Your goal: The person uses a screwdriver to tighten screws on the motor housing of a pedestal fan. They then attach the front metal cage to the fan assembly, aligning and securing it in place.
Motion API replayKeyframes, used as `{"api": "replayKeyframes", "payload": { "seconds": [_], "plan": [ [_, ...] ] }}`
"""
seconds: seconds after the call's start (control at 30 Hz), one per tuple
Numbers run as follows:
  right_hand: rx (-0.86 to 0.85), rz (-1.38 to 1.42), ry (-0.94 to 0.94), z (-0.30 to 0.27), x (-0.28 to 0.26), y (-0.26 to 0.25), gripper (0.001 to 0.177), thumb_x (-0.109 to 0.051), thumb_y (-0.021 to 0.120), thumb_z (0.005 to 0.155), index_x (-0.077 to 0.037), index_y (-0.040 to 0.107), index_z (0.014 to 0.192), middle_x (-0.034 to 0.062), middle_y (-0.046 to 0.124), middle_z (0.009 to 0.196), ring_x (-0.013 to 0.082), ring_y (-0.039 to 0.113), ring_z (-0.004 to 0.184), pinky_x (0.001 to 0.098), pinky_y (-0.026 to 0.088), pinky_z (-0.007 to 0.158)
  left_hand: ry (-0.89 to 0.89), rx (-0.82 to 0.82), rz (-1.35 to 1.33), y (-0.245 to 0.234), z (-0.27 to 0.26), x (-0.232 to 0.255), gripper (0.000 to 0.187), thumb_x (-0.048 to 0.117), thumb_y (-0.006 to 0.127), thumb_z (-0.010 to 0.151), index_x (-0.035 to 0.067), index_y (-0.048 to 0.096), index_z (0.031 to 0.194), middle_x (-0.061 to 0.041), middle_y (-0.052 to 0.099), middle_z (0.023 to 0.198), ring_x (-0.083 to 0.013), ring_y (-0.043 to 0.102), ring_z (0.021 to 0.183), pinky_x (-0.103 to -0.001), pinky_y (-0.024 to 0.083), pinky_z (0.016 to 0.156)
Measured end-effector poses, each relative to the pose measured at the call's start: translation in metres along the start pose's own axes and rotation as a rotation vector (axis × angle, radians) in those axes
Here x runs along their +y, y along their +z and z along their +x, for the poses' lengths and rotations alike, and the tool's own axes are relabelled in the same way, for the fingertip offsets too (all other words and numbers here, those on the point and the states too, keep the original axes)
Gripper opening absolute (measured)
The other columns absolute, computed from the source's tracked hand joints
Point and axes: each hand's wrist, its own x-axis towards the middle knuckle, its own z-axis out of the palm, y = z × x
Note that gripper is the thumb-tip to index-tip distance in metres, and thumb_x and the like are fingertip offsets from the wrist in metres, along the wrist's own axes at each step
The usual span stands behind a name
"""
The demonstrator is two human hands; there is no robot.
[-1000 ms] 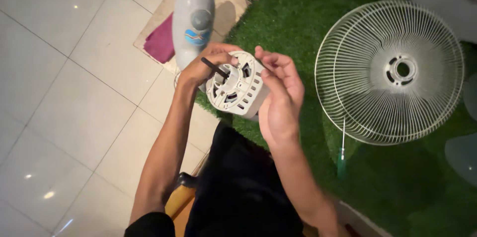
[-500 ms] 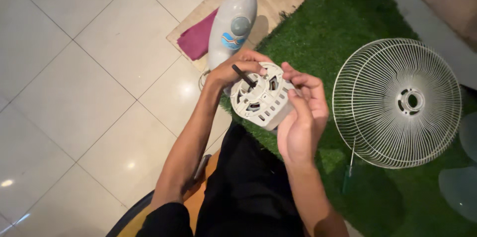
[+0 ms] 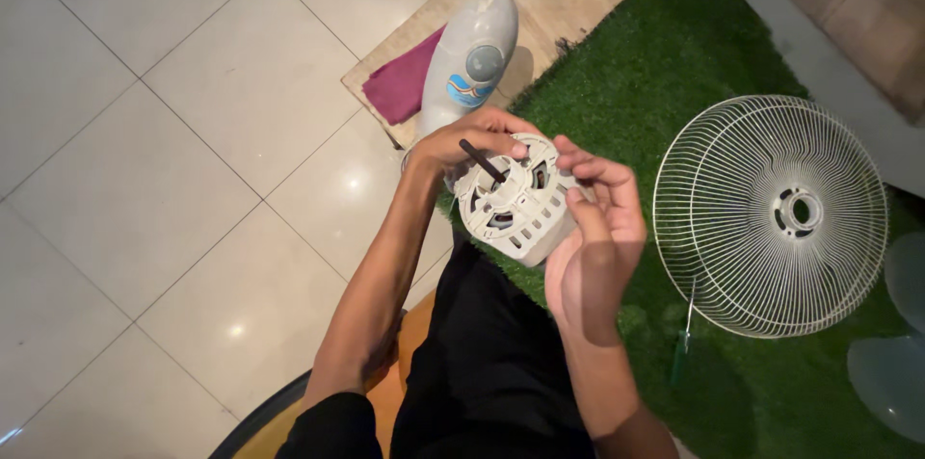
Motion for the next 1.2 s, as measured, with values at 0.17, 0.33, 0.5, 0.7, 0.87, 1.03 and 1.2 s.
{"api": "replayKeyframes", "payload": {
  "seconds": [0.17, 0.33, 0.5, 0.7, 0.87, 1.03, 1.2],
  "plan": [
    [-0.011, 0.017, 0.019, 0.0, -0.001, 0.006, 0.028, 0.012, 0.049, 0.091, 0.001, 0.053, 0.116, 0.0191, 0.06, 0.12, 0.0329, 0.053, 0.137, 0.0472, 0.038, 0.125, 0.027, 0.022, 0.055, -0.004, -0.002, -0.001, 0.046, 0.017, 0.079, 0.085, -0.008, 0.071, 0.123, -0.01, 0.077, 0.104, -0.0147, 0.072, 0.092, -0.028, 0.058, 0.082],
    [-0.05, 0.005, 0.03, -0.002, -0.002, 0.011, 0.034, 0.01, 0.049, 0.087, 0.001, 0.051, 0.119, 0.0189, 0.06, 0.12, 0.0332, 0.052, 0.138, 0.0475, 0.037, 0.126, 0.058, -0.004, 0.063, -0.007, -0.008, 0.002, 0.046, 0.016, 0.079, 0.085, -0.009, 0.071, 0.123, -0.01, 0.077, 0.104, -0.014, 0.072, 0.092, -0.027, 0.057, 0.083],
    [-0.074, 0.009, 0.013, -0.003, 0.002, 0.006, 0.033, 0.01, 0.051, 0.087, 0.0, 0.051, 0.118, 0.0187, 0.06, 0.119, 0.0334, 0.055, 0.137, 0.0481, 0.038, 0.125, 0.089, -0.014, 0.041, -0.002, -0.013, 0.006, 0.047, 0.016, 0.08, 0.085, -0.008, 0.071, 0.123, -0.011, 0.078, 0.105, -0.0139, 0.073, 0.094, -0.027, 0.057, 0.084],
    [-0.064, 0.014, -0.064, 0.001, 0.005, -0.032, 0.034, 0.006, 0.053, 0.086, 0.001, 0.053, 0.119, 0.0189, 0.06, 0.12, 0.0343, 0.058, 0.131, 0.0496, 0.042, 0.127, 0.06, 0.034, 0.146, 0.02, 0.002, 0.002, 0.042, 0.017, 0.08, 0.087, -0.008, 0.073, 0.121, -0.01, 0.078, 0.105, -0.0122, 0.073, 0.09, -0.027, 0.058, 0.08],
    [0.008, 0.031, -0.078, 0.011, 0.008, -0.091, 0.034, 0.001, 0.054, 0.082, 0.002, 0.054, 0.116, 0.0182, 0.06, 0.121, 0.033, 0.06, 0.13, 0.0473, 0.043, 0.125, 0.025, 0.109, 0.201, 0.048, 0.024, -0.013, 0.045, 0.02, 0.081, 0.084, -0.004, 0.074, 0.121, -0.01, 0.079, 0.105, -0.0118, 0.073, 0.091, -0.028, 0.06, 0.082],
    [0.103, -0.094, 0.0, 0.028, 0.035, -0.155, 0.029, 0.004, 0.05, 0.081, 0.002, 0.055, 0.11, 0.0191, 0.061, 0.116, 0.034, 0.063, 0.122, 0.0453, 0.054, 0.113, -0.017, 0.246, 0.524, 0.063, 0.05, -0.035, 0.048, 0.028, 0.082, 0.078, 0.002, 0.077, 0.118, -0.01, 0.081, 0.1, -0.0131, 0.075, 0.087, -0.029, 0.06, 0.08],
    [0.157, -0.144, 0.075, 0.036, 0.056, -0.191, 0.027, 0.012, 0.051, 0.079, 0.002, 0.057, 0.103, 0.0182, 0.062, 0.113, 0.0333, 0.066, 0.119, 0.0438, 0.057, 0.109, -0.081, 0.342, 0.679, 0.071, 0.066, -0.05, 0.048, 0.034, 0.084, 0.076, 0.004, 0.079, 0.113, -0.01, 0.081, 0.095, -0.0148, 0.077, 0.082, -0.031, 0.06, 0.077]
  ]
}}
